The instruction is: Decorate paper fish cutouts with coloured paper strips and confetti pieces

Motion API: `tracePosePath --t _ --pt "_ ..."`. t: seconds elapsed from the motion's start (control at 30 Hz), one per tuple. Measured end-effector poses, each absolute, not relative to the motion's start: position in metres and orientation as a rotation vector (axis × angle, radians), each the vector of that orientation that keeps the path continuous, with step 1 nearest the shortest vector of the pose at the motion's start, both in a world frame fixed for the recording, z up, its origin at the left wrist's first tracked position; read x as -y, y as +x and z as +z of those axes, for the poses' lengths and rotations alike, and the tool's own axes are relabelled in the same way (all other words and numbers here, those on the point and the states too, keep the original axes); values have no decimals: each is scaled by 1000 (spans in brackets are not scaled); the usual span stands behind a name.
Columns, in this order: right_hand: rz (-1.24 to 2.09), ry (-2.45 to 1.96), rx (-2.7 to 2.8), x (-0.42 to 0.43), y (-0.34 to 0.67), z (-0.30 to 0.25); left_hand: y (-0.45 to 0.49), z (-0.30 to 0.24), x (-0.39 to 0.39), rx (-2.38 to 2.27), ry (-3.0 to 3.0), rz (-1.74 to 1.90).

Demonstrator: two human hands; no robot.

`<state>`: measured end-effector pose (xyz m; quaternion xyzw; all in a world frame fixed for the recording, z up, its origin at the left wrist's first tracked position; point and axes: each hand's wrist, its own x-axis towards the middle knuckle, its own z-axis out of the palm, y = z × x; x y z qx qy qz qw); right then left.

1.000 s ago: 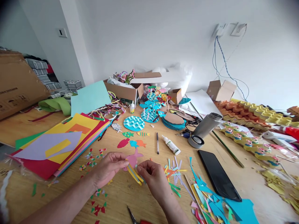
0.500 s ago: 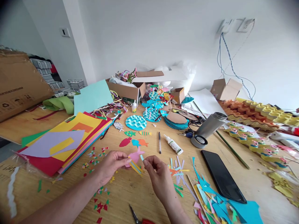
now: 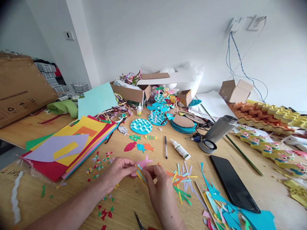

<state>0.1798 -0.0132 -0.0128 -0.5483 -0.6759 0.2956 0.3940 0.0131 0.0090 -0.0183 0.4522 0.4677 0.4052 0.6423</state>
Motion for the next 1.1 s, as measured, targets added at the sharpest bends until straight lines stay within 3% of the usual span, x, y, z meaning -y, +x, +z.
tracePosePath --t 1.1 --pt "602 -1358 1817 16 176 -19 16 -12 -7 -1062 1021 908"
